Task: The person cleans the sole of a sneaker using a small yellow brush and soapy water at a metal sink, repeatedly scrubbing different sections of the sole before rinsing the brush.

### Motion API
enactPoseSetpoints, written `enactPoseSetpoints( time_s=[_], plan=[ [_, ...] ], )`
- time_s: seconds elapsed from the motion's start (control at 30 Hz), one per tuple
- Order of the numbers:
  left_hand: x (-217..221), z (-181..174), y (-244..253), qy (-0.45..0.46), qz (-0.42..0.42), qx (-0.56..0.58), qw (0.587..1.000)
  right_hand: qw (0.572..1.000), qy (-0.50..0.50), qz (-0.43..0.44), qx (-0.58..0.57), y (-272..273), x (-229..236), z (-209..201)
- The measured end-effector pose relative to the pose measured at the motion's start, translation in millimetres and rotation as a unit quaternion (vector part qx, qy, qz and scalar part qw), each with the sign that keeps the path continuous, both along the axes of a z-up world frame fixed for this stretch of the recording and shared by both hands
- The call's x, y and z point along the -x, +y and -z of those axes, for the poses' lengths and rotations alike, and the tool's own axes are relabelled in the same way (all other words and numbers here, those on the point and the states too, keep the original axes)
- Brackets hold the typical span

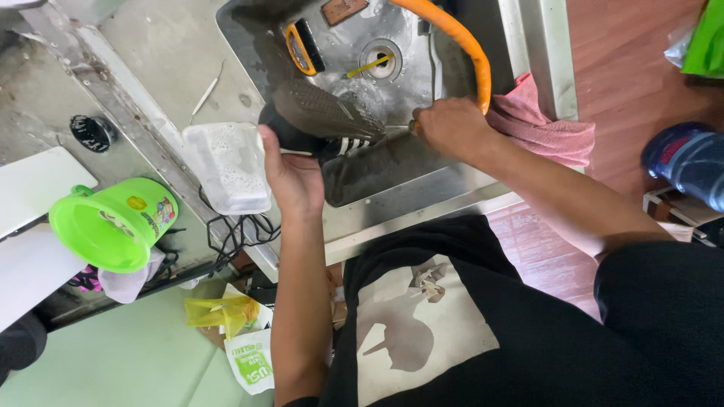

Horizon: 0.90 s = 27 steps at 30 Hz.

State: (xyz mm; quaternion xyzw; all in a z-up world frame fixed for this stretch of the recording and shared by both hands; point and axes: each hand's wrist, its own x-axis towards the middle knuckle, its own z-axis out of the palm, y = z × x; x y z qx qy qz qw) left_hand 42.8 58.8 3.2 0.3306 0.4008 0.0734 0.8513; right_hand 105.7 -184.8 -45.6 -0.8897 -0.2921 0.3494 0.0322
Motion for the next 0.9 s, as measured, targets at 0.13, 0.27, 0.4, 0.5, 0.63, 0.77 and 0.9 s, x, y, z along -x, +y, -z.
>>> enactPoseSetpoints(
  time_s=[0.13, 0.27, 0.4, 0.5, 0.63, 0.77, 0.9],
  plan=[
    [4.3, 2.1, 3.2, -0.005, -0.013, 0.019, 1.0, 0.999, 0.021, 0.033, -0.022, 1.6, -14.0, -32.0],
    [11.3, 21.3, -7.4, 0.001, -0.028, 0.036, 0.999, 0.987, 0.1, 0.099, -0.082, 18.0, -16.1, -74.1],
    [18.8, 37.0, -13.4, 0.028, -0.035, 0.046, 0.998, 0.975, 0.146, 0.13, -0.107, 27.0, -14.8, -83.4],
    [22.0, 33.9, -17.1, 0.044, -0.083, 0.073, 0.993, 0.985, 0.091, 0.122, -0.081, 19.7, -10.2, -51.8],
    [24.3, 12.2, -17.6, 0.02, -0.067, 0.07, 0.995, 0.996, 0.016, 0.072, -0.044, 1.6, -13.7, 0.4],
    [37.2, -28.9, -10.5, 0.028, -0.116, 0.094, 0.988, 0.998, -0.001, 0.069, 0.005, -4.0, -20.3, 66.8],
    [68.3, -78.7, 3.9, -0.071, -0.139, 0.102, 0.983, 0.991, -0.029, 0.084, 0.101, 4.1, -31.0, 158.2]
  ],
)
